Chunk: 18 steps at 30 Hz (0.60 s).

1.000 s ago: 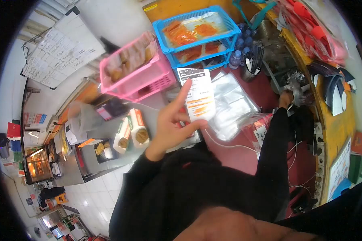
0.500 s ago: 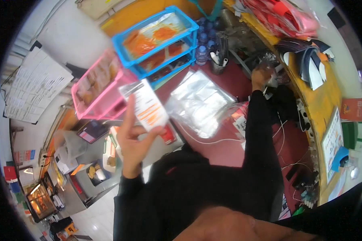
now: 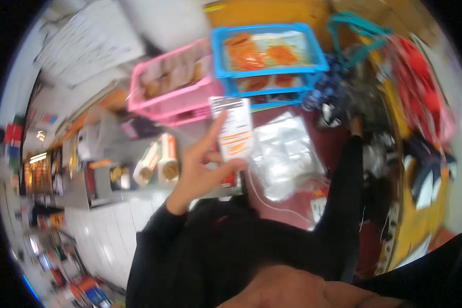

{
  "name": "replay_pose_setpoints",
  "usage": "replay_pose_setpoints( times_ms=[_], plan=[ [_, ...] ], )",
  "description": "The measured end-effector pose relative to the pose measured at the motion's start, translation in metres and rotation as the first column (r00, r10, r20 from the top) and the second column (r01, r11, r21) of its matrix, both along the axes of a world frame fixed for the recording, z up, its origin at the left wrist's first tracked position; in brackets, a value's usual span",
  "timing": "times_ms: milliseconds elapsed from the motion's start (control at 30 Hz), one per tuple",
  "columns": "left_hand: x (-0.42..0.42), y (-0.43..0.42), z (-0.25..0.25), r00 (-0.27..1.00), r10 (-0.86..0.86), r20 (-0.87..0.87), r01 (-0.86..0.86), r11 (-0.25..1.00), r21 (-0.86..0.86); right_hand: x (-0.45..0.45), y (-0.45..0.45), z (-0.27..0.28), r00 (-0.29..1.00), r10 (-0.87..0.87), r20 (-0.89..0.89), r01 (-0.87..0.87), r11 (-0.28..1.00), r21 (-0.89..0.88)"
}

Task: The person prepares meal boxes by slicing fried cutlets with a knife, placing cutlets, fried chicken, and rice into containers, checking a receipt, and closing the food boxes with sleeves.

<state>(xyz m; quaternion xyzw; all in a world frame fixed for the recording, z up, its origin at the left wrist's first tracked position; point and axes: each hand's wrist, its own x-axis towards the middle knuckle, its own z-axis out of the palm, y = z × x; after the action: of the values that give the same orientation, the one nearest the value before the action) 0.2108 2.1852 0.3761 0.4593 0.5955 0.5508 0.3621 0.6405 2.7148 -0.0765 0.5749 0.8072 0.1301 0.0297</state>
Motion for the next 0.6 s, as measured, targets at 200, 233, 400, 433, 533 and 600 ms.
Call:
replay_pose_setpoints(
  times_ms=[200, 233, 400, 433, 533, 600],
  plan=[
    [-0.009, 0.008, -0.001, 0.998, 0.032, -0.051, -0.033, 0.999, -0.013, -0.013, -0.020, 0.071, 0.922, -0.083, -0.379, 0.059, 0.995, -0.075],
    [-0.009, 0.008, -0.002, 0.998, 0.033, -0.058, -0.034, 0.999, -0.015, -0.022, -0.033, 0.090, 0.912, -0.066, -0.404, 0.071, 0.997, -0.002],
    [-0.014, 0.007, -0.003, 0.995, 0.043, -0.086, -0.044, 0.999, -0.008, 0.014, 0.021, 0.036, 0.910, -0.317, -0.266, 0.177, 0.879, -0.444],
    [-0.014, 0.007, -0.001, 0.995, 0.054, -0.079, -0.054, 0.999, 0.006, 0.019, 0.029, 0.024, 0.895, -0.359, -0.264, 0.197, 0.850, -0.489],
    [-0.017, 0.002, -0.001, 0.991, 0.096, -0.090, -0.092, 0.995, 0.049, 0.024, 0.036, 0.008, 0.898, -0.016, -0.440, -0.110, 0.960, -0.258],
    [-0.020, -0.005, -0.001, 0.991, 0.105, -0.086, -0.100, 0.994, 0.054, 0.021, 0.021, 0.023, 0.981, 0.048, -0.187, -0.070, 0.992, -0.110]
  ],
)
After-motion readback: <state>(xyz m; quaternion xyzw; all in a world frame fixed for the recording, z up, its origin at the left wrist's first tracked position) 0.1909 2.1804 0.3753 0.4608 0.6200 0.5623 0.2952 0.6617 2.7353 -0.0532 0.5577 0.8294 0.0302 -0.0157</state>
